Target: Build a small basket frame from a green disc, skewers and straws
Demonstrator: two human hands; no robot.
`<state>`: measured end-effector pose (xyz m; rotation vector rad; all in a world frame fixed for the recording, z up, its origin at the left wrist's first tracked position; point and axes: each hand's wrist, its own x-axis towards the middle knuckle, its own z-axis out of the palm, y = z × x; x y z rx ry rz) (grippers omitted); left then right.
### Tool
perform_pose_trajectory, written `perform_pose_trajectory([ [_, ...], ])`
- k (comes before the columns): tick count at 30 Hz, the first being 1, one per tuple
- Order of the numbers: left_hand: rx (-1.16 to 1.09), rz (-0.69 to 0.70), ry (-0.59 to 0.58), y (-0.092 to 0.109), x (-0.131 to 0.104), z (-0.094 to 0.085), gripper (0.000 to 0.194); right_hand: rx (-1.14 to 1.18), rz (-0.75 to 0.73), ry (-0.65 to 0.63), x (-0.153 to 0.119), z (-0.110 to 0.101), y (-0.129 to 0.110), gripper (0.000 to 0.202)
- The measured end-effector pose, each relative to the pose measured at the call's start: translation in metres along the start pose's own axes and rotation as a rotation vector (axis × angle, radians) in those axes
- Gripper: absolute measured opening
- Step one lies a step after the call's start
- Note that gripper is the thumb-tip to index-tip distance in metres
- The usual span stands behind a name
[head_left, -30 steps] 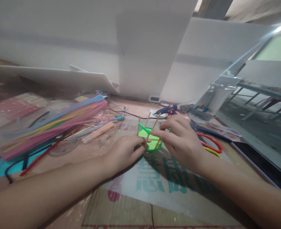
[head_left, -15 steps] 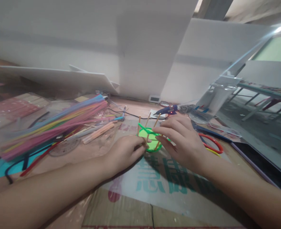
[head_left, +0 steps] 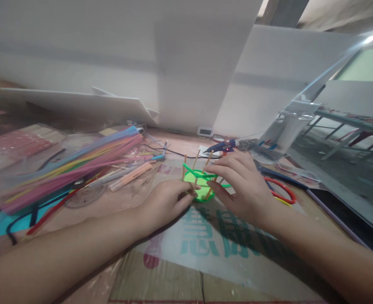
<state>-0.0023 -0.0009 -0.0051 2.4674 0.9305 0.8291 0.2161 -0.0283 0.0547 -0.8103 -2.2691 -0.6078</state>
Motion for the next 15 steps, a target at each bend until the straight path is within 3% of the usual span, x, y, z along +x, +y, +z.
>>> perform_pose_trajectory([
  [15, -0.036, -0.018, -0.007, -0.0023, -0.0018, 0.0019, 0.019, 0.021, 0.000, 0.000, -0.0032, -0.0062, 0.0033, 0.019],
])
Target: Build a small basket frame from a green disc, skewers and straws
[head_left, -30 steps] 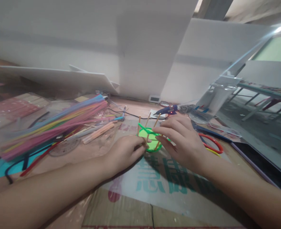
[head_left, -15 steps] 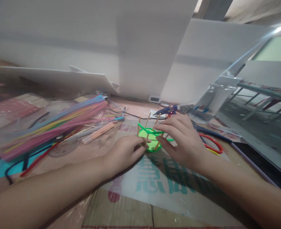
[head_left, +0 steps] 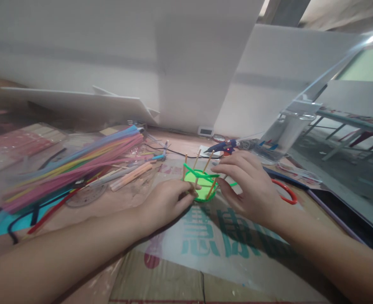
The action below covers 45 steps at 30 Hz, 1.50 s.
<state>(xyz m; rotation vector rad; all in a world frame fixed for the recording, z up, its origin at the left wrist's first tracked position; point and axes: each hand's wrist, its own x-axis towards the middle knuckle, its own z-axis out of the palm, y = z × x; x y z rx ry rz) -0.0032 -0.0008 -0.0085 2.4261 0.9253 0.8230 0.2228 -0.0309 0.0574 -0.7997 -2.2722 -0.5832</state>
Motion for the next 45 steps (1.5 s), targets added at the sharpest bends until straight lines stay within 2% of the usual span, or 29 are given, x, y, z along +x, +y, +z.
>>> perform_pose_trajectory([
  [9, 0.019, 0.022, 0.025, 0.000, 0.002, -0.001, 0.017, 0.009, -0.083, -0.006, 0.000, 0.006, -0.003, 0.024],
  [31, 0.018, 0.002, 0.015, 0.000, 0.001, 0.000, 0.017, -0.025, -0.059, -0.045, 0.005, 0.001, -0.004, 0.024],
  [34, -0.031, -0.015, 0.000, 0.000, 0.002, 0.000, 0.018, -0.011, -0.027, -0.013, 0.006, -0.004, 0.000, 0.026],
  [41, -0.048, -0.028, -0.008, 0.000, 0.002, 0.001, 0.019, -0.012, 0.070, 0.074, 0.014, -0.025, 0.009, 0.015],
  [45, -0.026, -0.035, -0.007, -0.001, 0.002, 0.000, 0.021, 0.059, 0.135, 0.034, 0.010, -0.025, 0.012, 0.010],
])
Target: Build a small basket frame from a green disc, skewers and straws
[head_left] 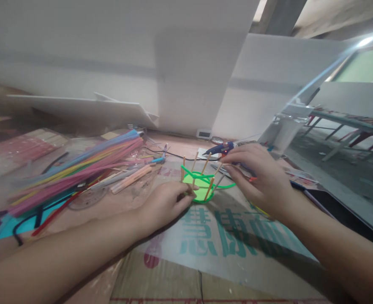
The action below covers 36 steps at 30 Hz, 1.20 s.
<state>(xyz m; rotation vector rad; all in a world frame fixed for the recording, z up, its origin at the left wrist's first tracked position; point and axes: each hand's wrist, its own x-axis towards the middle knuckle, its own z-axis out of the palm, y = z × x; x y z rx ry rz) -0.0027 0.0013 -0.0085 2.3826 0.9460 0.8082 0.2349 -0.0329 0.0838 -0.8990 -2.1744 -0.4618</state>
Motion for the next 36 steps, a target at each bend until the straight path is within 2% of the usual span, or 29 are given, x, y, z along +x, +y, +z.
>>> perform_pose_trajectory([
  [6, 0.010, -0.001, -0.020, 0.001, 0.000, 0.000, 0.021, 0.094, 0.032, -0.146, -0.012, 0.012, 0.000, 0.025],
  [10, 0.024, -0.005, -0.013, 0.001, 0.000, 0.000, 0.020, 0.044, 0.012, -0.194, -0.014, 0.018, -0.004, 0.025],
  [13, 0.038, -0.002, -0.012, 0.002, -0.001, -0.001, 0.020, 0.000, 0.017, -0.168, -0.014, 0.021, -0.006, 0.027],
  [20, 0.035, 0.017, 0.007, 0.001, 0.001, -0.001, 0.021, 0.071, -0.037, -0.089, -0.016, 0.026, -0.007, 0.026],
  [31, 0.049, 0.034, 0.020, 0.002, 0.000, -0.001, 0.019, 0.049, -0.065, -0.073, -0.015, 0.025, -0.007, 0.025],
  [36, 0.058, 0.033, 0.025, 0.000, 0.000, 0.000, 0.018, 0.046, -0.125, -0.066, -0.012, 0.027, -0.009, 0.025],
])
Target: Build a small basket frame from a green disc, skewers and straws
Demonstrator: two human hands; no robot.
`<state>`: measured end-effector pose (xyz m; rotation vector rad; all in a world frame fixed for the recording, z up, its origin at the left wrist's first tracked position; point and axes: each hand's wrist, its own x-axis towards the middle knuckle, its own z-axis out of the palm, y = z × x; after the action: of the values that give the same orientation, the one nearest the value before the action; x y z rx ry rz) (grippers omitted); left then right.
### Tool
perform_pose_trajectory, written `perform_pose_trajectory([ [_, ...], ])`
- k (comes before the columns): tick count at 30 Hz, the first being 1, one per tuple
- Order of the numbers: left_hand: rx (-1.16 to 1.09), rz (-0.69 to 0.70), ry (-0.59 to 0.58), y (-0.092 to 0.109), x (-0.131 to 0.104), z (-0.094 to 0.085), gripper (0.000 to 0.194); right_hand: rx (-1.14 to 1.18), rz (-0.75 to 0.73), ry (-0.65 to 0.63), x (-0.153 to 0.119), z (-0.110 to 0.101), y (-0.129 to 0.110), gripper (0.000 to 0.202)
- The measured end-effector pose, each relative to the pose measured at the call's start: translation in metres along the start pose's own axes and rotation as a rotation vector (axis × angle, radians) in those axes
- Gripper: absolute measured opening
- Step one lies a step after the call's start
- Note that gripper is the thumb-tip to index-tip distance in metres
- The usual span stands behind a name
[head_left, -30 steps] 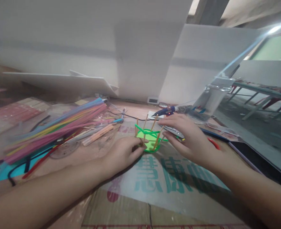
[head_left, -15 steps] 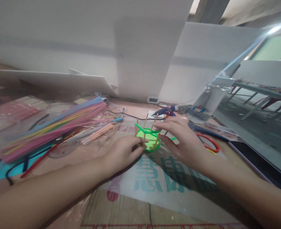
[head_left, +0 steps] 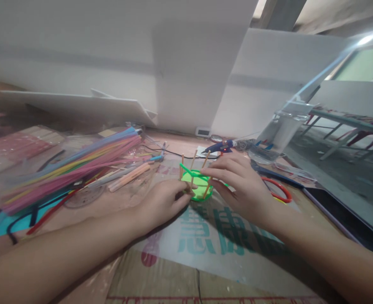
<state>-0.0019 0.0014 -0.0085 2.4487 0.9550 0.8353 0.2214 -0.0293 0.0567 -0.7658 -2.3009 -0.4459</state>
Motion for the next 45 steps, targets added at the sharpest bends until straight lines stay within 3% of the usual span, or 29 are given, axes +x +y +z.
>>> perform_pose_trajectory([
  [22, -0.012, -0.011, -0.017, 0.001, 0.001, -0.001, 0.017, -0.069, -0.050, 0.028, 0.010, 0.004, -0.005, 0.019],
  [28, -0.023, -0.012, -0.002, 0.001, 0.000, -0.001, 0.013, -0.020, 0.098, 0.050, 0.013, -0.021, 0.004, 0.018],
  [31, -0.064, -0.029, -0.002, 0.000, -0.001, -0.002, 0.011, -0.002, 0.266, 0.155, 0.011, -0.035, 0.019, 0.003],
  [33, -0.059, -0.044, -0.005, 0.000, -0.003, -0.004, 0.012, -0.011, 0.405, 0.200, 0.008, -0.041, 0.032, 0.011],
  [35, -0.033, -0.042, -0.004, 0.001, -0.005, -0.006, 0.013, -0.007, 0.504, 0.148, 0.001, -0.044, 0.043, 0.019],
  [37, -0.008, -0.034, 0.002, 0.002, -0.005, -0.007, 0.012, 0.031, 0.529, -0.006, -0.008, -0.044, 0.050, 0.023],
  [41, 0.031, -0.019, -0.001, 0.003, -0.004, -0.007, 0.014, 0.106, 0.383, -0.324, -0.030, -0.031, 0.055, 0.021],
  [45, 0.035, -0.004, 0.003, 0.003, -0.003, -0.006, 0.015, 0.045, 0.295, -0.425, -0.046, -0.004, 0.054, 0.019],
])
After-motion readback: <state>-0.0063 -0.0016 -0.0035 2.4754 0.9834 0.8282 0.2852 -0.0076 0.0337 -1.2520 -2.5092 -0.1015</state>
